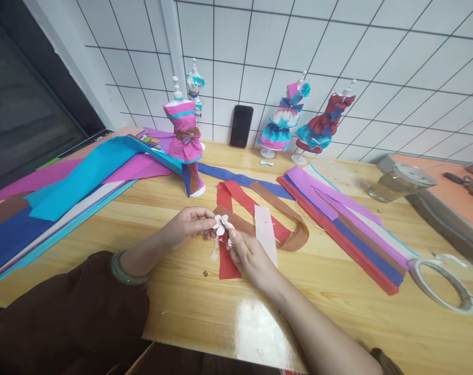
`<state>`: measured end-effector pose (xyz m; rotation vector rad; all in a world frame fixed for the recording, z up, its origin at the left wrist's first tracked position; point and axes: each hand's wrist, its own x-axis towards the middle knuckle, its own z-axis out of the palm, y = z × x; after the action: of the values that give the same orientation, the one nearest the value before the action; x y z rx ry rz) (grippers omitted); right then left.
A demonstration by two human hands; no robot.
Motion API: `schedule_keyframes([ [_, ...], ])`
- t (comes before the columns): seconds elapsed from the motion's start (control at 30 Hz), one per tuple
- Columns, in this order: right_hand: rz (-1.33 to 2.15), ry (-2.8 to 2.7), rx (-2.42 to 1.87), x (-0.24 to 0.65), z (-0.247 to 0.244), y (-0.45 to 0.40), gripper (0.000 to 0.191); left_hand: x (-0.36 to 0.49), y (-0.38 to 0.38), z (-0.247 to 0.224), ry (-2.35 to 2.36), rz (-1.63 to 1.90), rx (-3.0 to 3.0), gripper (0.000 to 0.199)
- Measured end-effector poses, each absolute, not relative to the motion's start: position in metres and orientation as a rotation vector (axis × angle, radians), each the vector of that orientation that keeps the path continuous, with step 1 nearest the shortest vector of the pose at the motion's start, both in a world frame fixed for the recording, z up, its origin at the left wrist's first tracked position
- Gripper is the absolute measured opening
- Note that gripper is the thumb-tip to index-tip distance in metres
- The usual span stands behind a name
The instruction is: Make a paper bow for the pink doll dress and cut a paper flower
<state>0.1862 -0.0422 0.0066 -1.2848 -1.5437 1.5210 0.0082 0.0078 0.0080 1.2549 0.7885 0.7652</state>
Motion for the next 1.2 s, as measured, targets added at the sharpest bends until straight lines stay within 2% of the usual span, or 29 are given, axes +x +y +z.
schedule_keyframes([
  [1.2,1.606,-1.476,-1.281,0.1859,0.0073,-0.0403,0.044,0.0135,0.0028,0.0130,0.818,0.632,1.248,0.020],
])
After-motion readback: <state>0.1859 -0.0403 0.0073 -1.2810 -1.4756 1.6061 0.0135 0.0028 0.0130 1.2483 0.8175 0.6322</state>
